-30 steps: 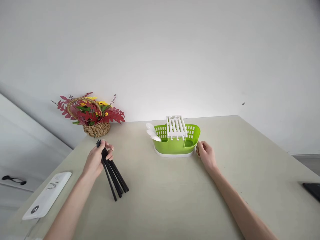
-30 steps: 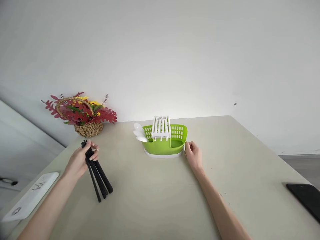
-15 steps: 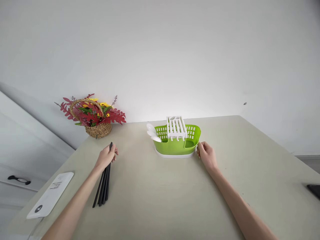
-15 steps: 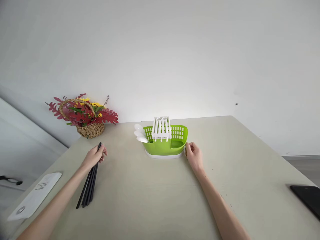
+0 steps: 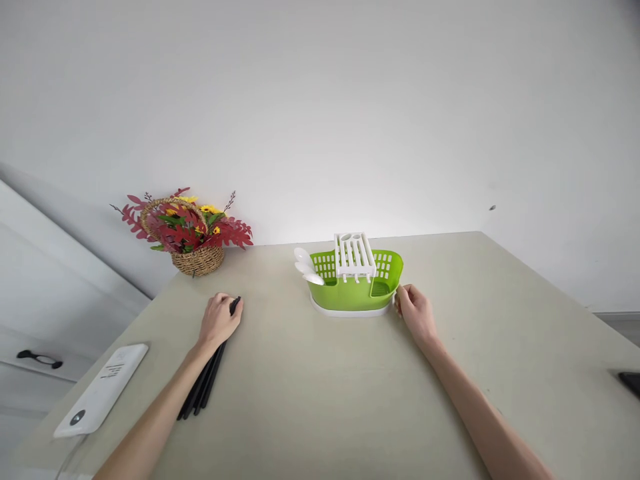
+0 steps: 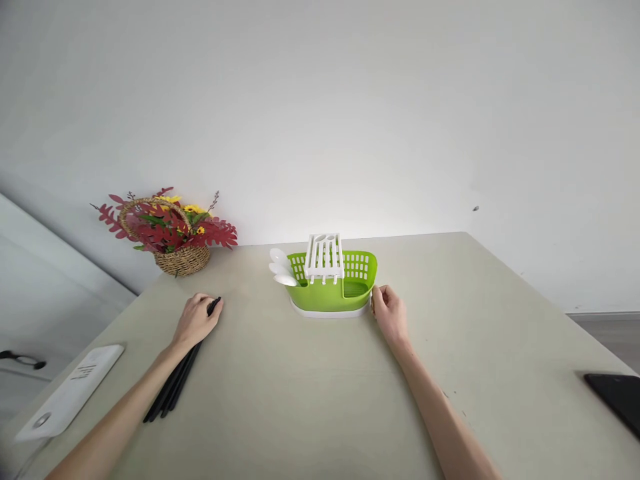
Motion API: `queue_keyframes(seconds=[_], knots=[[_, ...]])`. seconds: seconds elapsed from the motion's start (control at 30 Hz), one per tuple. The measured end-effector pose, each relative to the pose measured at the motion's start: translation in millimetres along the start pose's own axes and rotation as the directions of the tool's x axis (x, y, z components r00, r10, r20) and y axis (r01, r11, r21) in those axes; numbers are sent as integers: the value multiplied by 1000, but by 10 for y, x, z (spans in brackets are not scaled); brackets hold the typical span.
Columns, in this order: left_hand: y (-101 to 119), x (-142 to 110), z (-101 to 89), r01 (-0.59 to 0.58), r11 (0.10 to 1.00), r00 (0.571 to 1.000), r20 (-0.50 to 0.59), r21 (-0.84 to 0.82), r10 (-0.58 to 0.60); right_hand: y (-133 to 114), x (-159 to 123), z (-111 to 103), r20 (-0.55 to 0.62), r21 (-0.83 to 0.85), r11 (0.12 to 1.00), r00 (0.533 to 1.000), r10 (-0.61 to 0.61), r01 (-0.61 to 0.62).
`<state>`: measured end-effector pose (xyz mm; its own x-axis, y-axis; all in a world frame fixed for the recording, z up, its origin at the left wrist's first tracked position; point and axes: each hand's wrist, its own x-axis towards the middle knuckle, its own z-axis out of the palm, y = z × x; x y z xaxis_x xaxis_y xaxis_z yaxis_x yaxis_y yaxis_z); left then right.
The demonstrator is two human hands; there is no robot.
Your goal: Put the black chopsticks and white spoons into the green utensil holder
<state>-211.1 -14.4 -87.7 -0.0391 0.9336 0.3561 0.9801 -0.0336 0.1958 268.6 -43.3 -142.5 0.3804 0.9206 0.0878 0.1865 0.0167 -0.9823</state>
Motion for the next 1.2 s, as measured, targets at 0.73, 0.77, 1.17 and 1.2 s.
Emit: queue_keyframes(seconds=[0.73, 0.77, 1.17, 1.2], knots=[[159, -9, 126, -150, 988, 982, -110, 45, 154, 13, -1, -3, 2, -26, 1000, 1000, 1, -1], [244, -2, 101, -189, 982, 971, -146, 0, 187, 13, -3, -5, 2, -28, 1000, 1000, 0, 0], [1899, 146, -486, -629, 713, 768, -392, -310, 507, -30, -11, 13, 13, -16, 1000, 1000, -4, 4], [1965, 165, -506, -657, 696, 746, -381, -289, 546, -34, -10, 15, 13, -16, 1000, 1000, -3, 3]])
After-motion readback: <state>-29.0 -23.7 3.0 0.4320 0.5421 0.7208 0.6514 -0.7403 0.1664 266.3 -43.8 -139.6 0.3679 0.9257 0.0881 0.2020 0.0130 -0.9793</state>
